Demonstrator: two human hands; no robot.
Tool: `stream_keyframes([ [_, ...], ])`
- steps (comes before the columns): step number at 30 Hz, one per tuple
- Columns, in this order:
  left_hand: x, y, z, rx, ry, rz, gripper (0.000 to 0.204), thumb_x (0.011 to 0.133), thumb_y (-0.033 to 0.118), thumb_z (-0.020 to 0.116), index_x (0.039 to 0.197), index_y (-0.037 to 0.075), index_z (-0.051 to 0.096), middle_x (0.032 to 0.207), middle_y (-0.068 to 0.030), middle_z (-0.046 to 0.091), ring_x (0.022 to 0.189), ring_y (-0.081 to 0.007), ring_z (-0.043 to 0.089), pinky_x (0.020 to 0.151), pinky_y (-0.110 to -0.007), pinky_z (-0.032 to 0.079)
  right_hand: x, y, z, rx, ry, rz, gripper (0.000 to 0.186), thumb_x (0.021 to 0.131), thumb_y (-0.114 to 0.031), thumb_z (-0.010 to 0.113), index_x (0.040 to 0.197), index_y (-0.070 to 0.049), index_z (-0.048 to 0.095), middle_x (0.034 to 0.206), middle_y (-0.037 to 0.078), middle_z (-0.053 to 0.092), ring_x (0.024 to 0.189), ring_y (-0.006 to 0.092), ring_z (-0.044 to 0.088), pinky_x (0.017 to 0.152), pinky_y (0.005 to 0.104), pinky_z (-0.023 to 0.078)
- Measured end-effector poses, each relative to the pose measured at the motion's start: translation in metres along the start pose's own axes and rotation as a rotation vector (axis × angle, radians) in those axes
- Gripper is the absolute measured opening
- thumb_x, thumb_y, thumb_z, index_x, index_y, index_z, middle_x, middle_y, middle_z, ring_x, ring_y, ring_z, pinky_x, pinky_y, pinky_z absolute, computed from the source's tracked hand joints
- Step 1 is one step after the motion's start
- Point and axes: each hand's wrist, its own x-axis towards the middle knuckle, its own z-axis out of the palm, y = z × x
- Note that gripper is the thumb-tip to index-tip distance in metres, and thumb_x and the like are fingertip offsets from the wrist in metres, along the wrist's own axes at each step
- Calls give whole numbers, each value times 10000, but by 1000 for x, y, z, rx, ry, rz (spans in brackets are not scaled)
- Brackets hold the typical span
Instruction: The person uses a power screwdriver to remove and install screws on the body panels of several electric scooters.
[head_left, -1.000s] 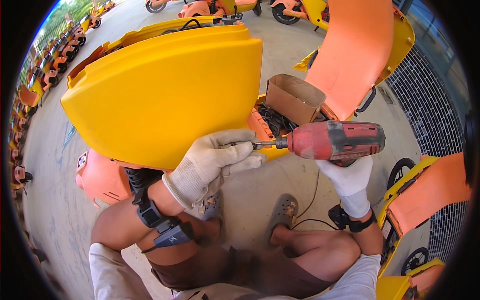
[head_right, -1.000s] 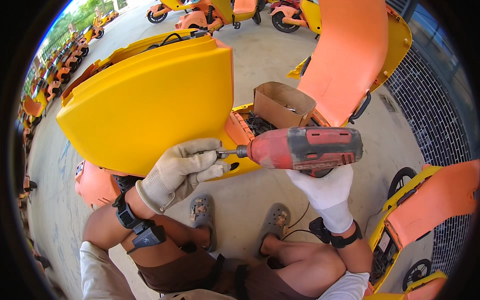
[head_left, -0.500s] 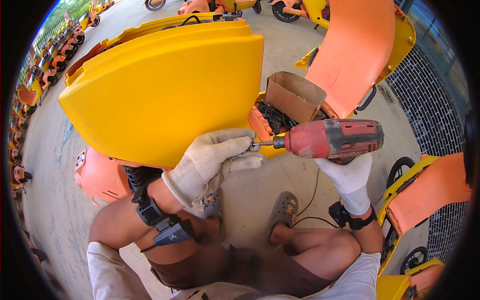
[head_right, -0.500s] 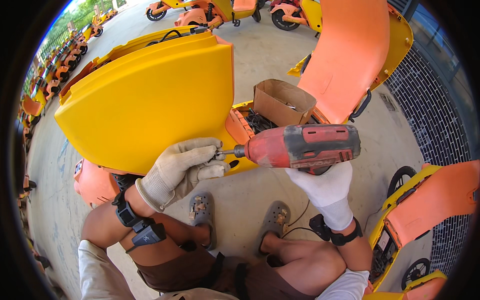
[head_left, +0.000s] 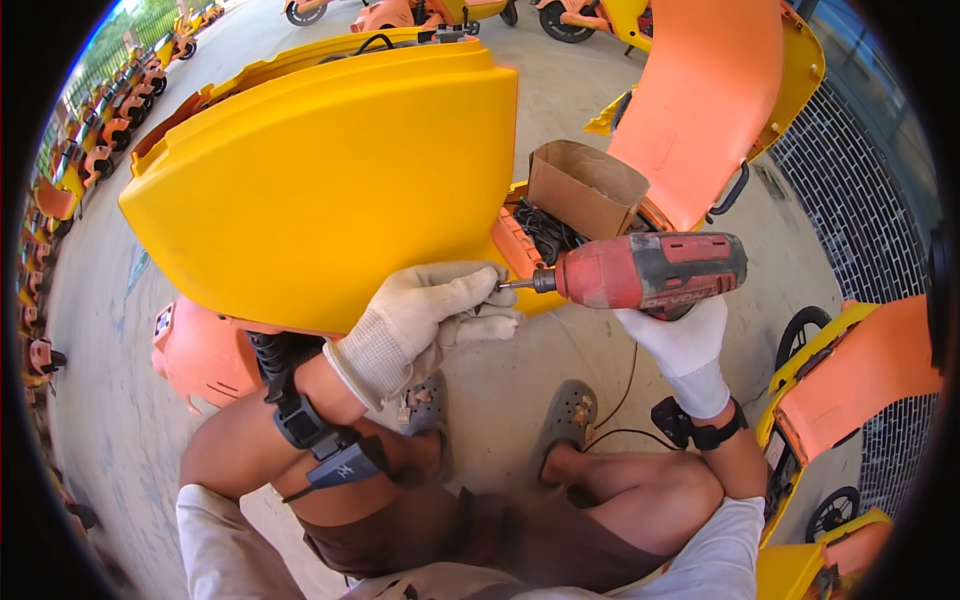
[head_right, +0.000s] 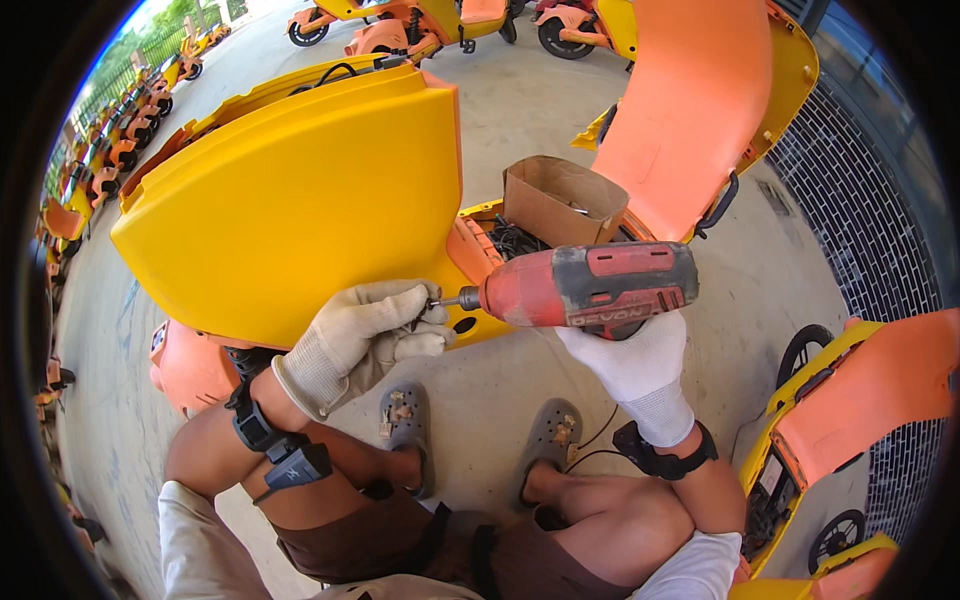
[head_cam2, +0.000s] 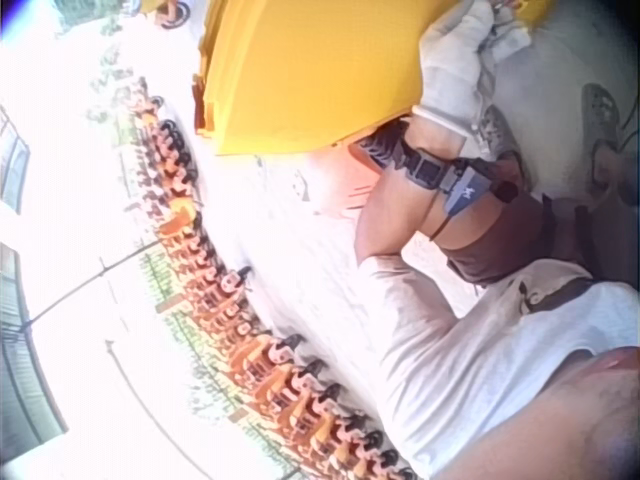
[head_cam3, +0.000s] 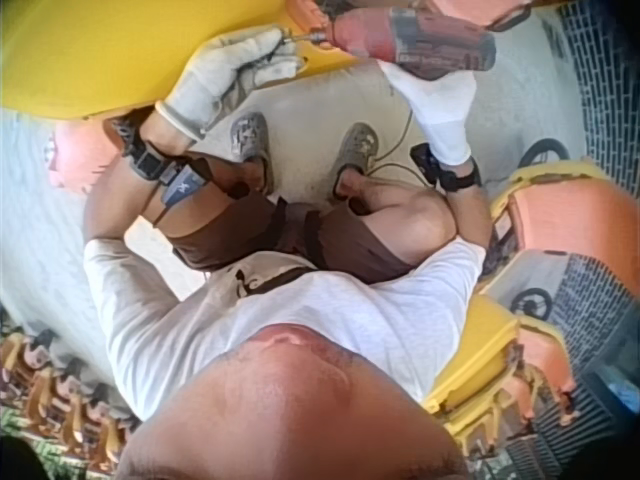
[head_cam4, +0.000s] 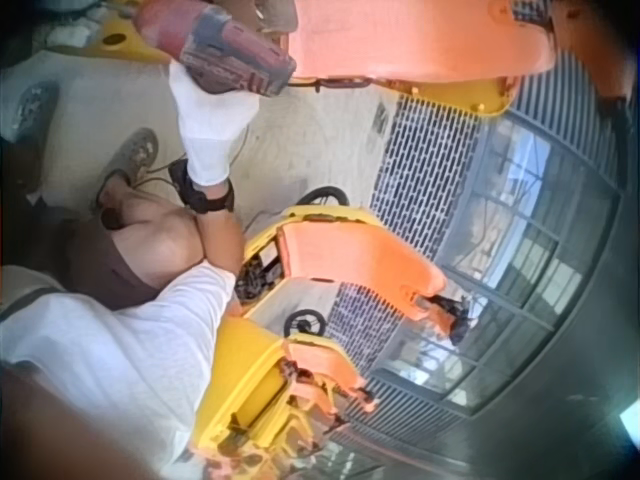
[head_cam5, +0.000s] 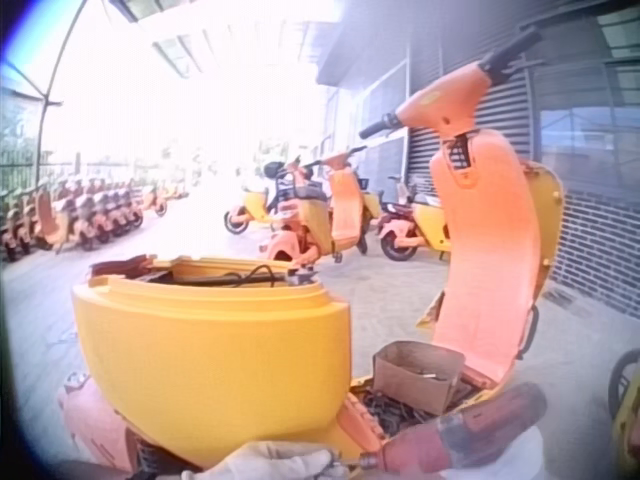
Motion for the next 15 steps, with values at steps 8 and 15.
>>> stream_keyframes([
  [8,3,1,1,-145,-160,4,523,971,333,472,1200,-136,454,1044,-229,600,952,-321,631,869,-397,543,2,37,6,126,-118,183,390,698,-129,802,1022,-19,615,902,36,662,778,103,608,721,280,506],
  [15,4,4,-1,-75,-89,-13,475,971,325,485,1202,-90,484,1014,-185,615,929,-306,636,847,-384,549,12,53,-15,529,-139,616,250,812,-234,698,932,-41,593,766,44,620,654,142,612,619,287,512],
])
